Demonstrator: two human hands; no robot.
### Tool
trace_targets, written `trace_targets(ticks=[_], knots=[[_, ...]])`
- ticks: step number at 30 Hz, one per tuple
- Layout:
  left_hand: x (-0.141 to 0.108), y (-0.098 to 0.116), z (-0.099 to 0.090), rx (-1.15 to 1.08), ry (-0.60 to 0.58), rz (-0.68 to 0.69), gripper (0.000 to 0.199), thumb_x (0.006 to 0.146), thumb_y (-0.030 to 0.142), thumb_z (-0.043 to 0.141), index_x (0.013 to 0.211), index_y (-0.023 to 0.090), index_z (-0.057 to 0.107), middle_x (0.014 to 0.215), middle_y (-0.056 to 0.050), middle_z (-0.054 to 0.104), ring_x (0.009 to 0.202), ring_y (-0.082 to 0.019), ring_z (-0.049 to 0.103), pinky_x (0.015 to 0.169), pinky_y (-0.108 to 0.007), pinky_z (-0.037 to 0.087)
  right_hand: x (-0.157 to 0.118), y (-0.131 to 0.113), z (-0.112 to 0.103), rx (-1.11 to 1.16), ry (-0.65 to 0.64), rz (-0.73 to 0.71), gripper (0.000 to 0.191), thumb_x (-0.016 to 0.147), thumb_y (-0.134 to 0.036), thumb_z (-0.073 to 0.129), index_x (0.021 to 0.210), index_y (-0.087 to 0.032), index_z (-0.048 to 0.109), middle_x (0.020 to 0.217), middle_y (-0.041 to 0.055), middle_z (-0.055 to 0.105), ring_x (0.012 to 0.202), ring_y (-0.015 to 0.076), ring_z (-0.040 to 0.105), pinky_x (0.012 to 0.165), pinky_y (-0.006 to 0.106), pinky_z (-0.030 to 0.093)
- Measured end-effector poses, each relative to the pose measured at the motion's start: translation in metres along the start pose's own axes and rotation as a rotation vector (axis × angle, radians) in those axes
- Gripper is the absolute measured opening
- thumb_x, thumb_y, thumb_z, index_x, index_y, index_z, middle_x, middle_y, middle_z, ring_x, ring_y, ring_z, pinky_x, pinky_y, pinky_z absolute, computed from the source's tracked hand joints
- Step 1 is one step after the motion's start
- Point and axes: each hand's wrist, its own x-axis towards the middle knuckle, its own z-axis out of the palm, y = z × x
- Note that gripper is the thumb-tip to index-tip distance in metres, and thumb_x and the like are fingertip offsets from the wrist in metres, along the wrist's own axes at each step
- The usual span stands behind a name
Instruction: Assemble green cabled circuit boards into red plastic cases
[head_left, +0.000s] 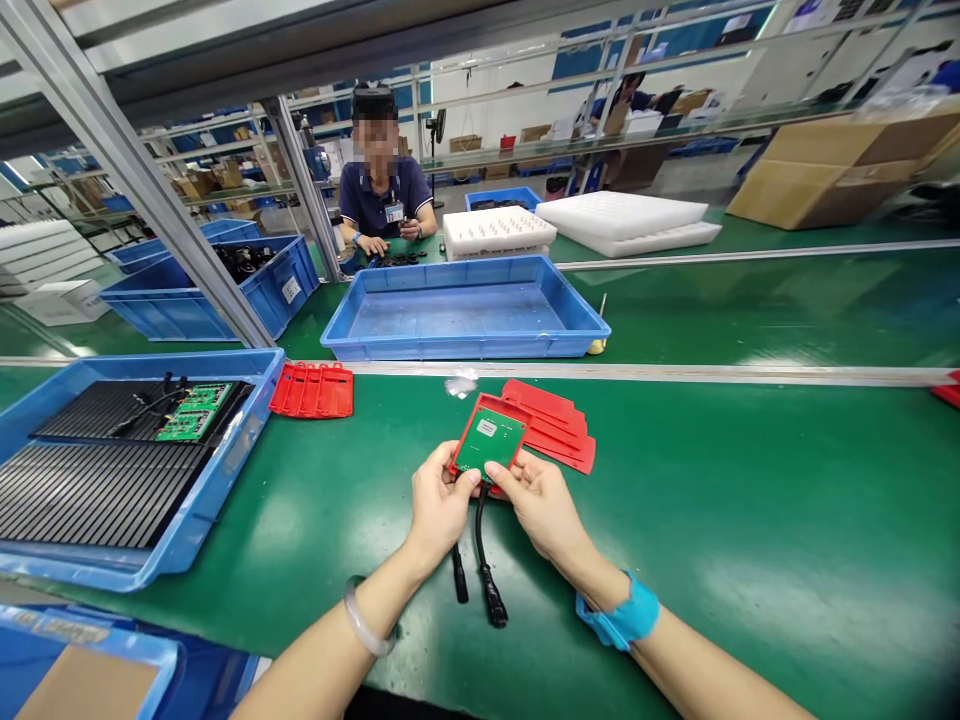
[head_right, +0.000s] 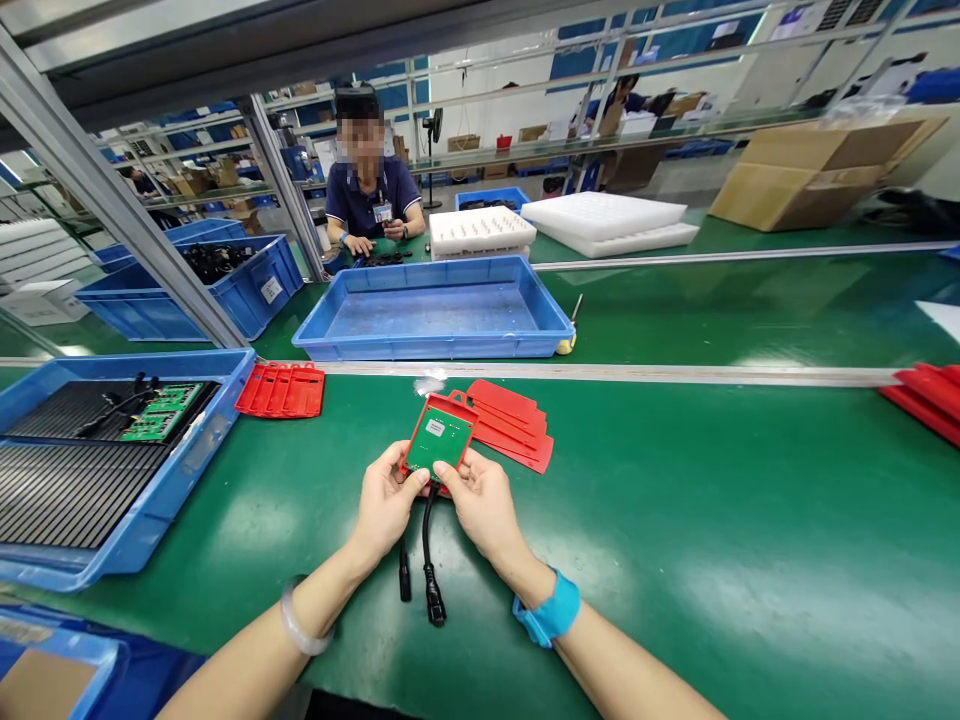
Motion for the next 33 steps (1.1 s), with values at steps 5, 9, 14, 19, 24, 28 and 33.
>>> trace_targets(ticks=[5,9,14,19,24,28,33], knots=[[-0.002,0.002,0.001,0.031,0.050,0.026,0.019,0.075,0.023,0.064,0.093,0.018,0.060,0.081,-0.001,0.063,0.068,-0.014,0.059,0.058,-0.021,0.049,0.000,-0.004,0.002,-0.180,0.055,-0.060,0.033,0.079,-0.043,0.062,0.101,-0.018,0.062,0.101,0.0093,0.071,0.089,0.0241,0.067,0.078,0.038,0.054],[0.003,0.008,-0.007,-0.133,-0.085,-0.164,0.032,0.069,0.030,0.075,0.092,0.016,0.060,0.084,-0.002,0.063,0.070,-0.014,0.061,0.064,-0.025,0.053,0.007,-0.015,-0.009,-0.361,-0.078,-0.046,0.026,0.079,-0.042,0.061,0.092,-0.020,0.065,0.083,0.0045,0.071,0.077,0.0228,0.066,0.075,0.037,0.054],[0.009,0.018,-0.018,-0.181,-0.186,-0.268,0.049,0.061,0.032,0.082,0.102,0.011,0.064,0.089,-0.008,0.068,0.073,-0.017,0.064,0.062,-0.026,0.054,0.007,-0.022,-0.017,-0.480,-0.155,-0.084,0.027,0.086,-0.045,0.052,0.096,-0.022,0.061,0.080,0.0022,0.066,0.067,0.0172,0.059,0.061,0.030,0.052],[0.007,0.023,-0.018,-0.257,-0.039,-0.210,0.044,0.064,0.030,0.081,0.099,0.014,0.060,0.090,-0.006,0.070,0.072,-0.016,0.066,0.064,-0.026,0.055,-0.002,-0.024,-0.012,-0.539,-0.228,-0.076,0.036,0.080,-0.042,0.062,0.110,-0.024,0.054,0.083,0.0006,0.064,0.069,0.0147,0.058,0.055,0.024,0.047],[0.005,0.024,-0.018,-0.335,-0.076,-0.260,0.035,0.067,0.025,0.079,0.093,0.012,0.059,0.082,-0.005,0.069,0.067,-0.013,0.064,0.061,-0.023,0.054,-0.003,-0.028,-0.011,-0.653,-0.230,-0.222,0.031,0.078,-0.038,0.067,0.106,-0.025,0.059,0.080,-0.0001,0.062,0.069,0.0146,0.054,0.059,0.026,0.043],[0.004,0.023,-0.018,-0.345,-0.062,-0.262,0.037,0.067,0.027,0.079,0.094,0.013,0.058,0.084,-0.006,0.070,0.070,-0.015,0.066,0.065,-0.027,0.056,-0.001,-0.023,-0.012,-0.583,-0.234,-0.188,0.031,0.079,-0.037,0.066,0.107,-0.025,0.058,0.078,-0.0009,0.062,0.065,0.0137,0.054,0.058,0.026,0.044],[0.001,0.023,-0.014,-0.238,0.010,-0.167,0.048,0.065,0.029,0.080,0.103,0.015,0.055,0.095,-0.007,0.069,0.080,-0.018,0.066,0.070,-0.029,0.055,0.001,-0.020,-0.011,-0.316,-0.175,-0.043,0.027,0.081,-0.042,0.061,0.099,-0.021,0.057,0.081,0.0006,0.061,0.073,0.0146,0.058,0.066,0.027,0.049]])
